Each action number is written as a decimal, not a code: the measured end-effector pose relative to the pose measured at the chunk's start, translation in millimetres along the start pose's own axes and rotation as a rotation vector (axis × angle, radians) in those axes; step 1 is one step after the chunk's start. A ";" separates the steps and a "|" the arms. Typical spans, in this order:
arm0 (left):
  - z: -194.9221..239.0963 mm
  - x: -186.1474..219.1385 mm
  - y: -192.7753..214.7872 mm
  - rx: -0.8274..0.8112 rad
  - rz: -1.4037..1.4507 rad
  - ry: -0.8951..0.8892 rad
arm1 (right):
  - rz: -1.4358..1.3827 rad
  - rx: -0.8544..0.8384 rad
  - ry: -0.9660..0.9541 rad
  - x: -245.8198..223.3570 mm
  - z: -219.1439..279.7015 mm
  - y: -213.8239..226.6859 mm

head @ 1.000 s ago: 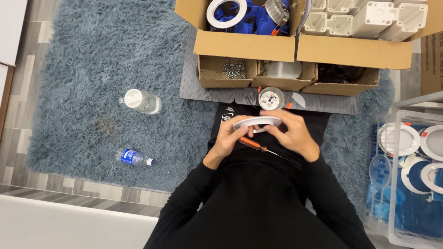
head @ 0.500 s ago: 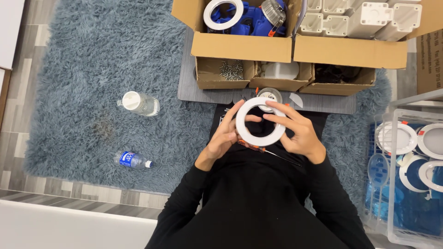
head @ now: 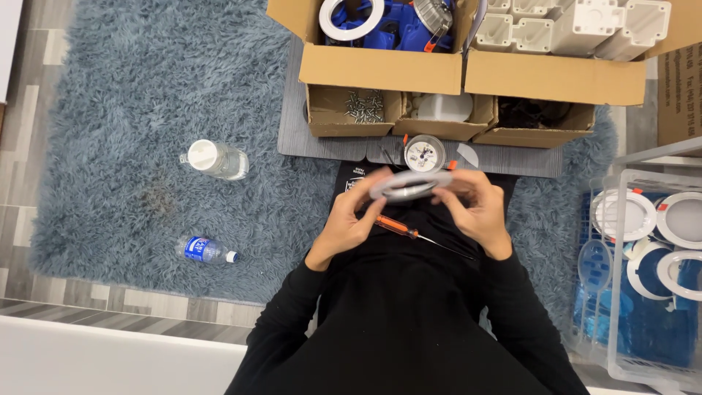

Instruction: Assembling and inspecting LED downlight fixtures using a screwdriver

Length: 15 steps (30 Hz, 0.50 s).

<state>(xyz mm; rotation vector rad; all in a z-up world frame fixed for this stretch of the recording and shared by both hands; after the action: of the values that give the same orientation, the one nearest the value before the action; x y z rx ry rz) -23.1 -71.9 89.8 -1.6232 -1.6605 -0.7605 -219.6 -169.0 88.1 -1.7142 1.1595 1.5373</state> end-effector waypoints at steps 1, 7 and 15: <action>-8.1 12.2 2.2 -0.002 -0.133 -0.085 | 0.076 0.086 0.093 -7.8 2.4 5.3; -16.2 14.4 8.4 -0.020 -0.202 -0.139 | 0.027 0.104 0.133 -11.2 7.1 6.6; -68.3 24.3 60.3 0.129 -0.294 -0.123 | 0.325 -0.097 -0.084 31.3 30.2 -7.5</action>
<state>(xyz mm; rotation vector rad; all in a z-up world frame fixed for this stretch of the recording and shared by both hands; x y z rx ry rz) 42.3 -109.1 146.7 -1.3770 -2.0230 -0.6897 -228.9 -147.1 50.9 -1.5600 1.3914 1.8672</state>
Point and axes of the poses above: each hand's wrist, its own z-axis away from the middle knuckle, its own y-axis out of the back of the hand, x = y × z, the point moved 9 cm from there along -z, towards the middle knuckle, and after that the axes turned 15 degrees about -y, right-handed, at the moved point
